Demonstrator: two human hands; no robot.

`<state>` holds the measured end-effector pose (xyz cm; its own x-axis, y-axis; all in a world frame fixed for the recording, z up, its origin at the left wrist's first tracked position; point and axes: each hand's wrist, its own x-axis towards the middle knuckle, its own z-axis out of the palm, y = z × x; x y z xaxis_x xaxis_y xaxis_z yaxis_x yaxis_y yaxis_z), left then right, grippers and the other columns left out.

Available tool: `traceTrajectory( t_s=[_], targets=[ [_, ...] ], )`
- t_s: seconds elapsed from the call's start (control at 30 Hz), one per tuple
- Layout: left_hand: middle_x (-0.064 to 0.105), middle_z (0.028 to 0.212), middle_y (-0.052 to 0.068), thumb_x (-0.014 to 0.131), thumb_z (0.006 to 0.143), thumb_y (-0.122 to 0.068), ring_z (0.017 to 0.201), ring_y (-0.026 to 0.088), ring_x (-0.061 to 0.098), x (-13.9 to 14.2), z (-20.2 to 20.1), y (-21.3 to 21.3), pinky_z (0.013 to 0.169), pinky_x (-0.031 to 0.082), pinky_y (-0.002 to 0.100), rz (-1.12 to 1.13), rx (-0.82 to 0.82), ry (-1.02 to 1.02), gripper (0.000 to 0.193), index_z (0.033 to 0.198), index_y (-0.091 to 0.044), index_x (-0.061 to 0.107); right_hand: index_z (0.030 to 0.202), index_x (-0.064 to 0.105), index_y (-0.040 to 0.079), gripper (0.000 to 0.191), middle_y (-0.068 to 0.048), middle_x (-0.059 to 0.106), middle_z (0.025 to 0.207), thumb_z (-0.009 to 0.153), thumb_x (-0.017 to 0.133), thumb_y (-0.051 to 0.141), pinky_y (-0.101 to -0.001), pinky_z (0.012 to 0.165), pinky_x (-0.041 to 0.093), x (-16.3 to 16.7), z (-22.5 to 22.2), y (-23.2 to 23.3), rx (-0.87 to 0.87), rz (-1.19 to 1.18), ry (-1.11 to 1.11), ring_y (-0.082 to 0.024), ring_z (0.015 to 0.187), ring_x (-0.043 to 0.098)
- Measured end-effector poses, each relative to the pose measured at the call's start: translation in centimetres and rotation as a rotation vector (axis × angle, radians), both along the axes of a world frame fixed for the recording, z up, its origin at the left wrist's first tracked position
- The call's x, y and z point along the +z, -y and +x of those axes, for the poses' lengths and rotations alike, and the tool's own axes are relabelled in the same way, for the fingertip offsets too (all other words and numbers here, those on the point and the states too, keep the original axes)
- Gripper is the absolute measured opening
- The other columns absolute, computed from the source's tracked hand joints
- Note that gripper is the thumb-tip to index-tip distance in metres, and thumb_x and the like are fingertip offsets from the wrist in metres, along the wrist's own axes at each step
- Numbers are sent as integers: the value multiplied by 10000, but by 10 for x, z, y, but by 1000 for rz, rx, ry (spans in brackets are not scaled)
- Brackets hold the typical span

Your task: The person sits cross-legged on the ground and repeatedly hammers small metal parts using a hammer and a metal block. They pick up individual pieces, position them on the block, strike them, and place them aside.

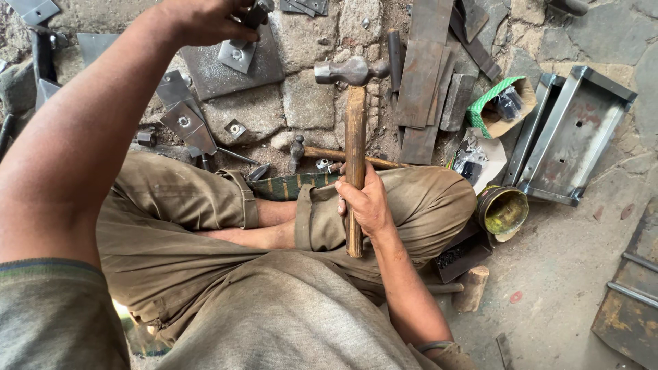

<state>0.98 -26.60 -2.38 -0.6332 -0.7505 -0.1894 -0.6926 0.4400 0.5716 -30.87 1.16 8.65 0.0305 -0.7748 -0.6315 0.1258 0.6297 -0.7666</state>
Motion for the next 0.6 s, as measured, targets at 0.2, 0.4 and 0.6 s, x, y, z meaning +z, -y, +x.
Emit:
traceTrajectory(
  t_s=[0.2, 0.4, 0.6],
  targets=[
    [739, 1181, 137, 748, 975, -315, 1004, 295, 721, 0, -2, 4, 865, 586, 469, 86, 17, 16, 394, 1289, -85, 684, 1139, 529, 29, 290, -27, 584, 797, 886, 671, 34, -250, 479, 496, -7, -5, -2, 7, -23, 11, -103, 547, 593],
    [751, 1162, 134, 758, 961, -260, 1021, 271, 721, 7, -6, 4, 885, 580, 464, 103, -5, -62, 329, 1215, -63, 687, 1143, 533, 27, 288, -22, 577, 774, 887, 663, 33, -243, 470, 498, 1, 3, 3, 13, -17, 16, -101, 543, 593],
    [759, 1001, 124, 765, 952, -224, 875, 261, 734, 9, -14, 2, 797, 602, 440, 50, -57, 5, 289, 1198, -87, 698, 1119, 506, 2, 266, -23, 583, 783, 885, 630, -2, -275, 476, 581, -1, -23, 5, 86, -129, -85, -112, 572, 621]
  ],
)
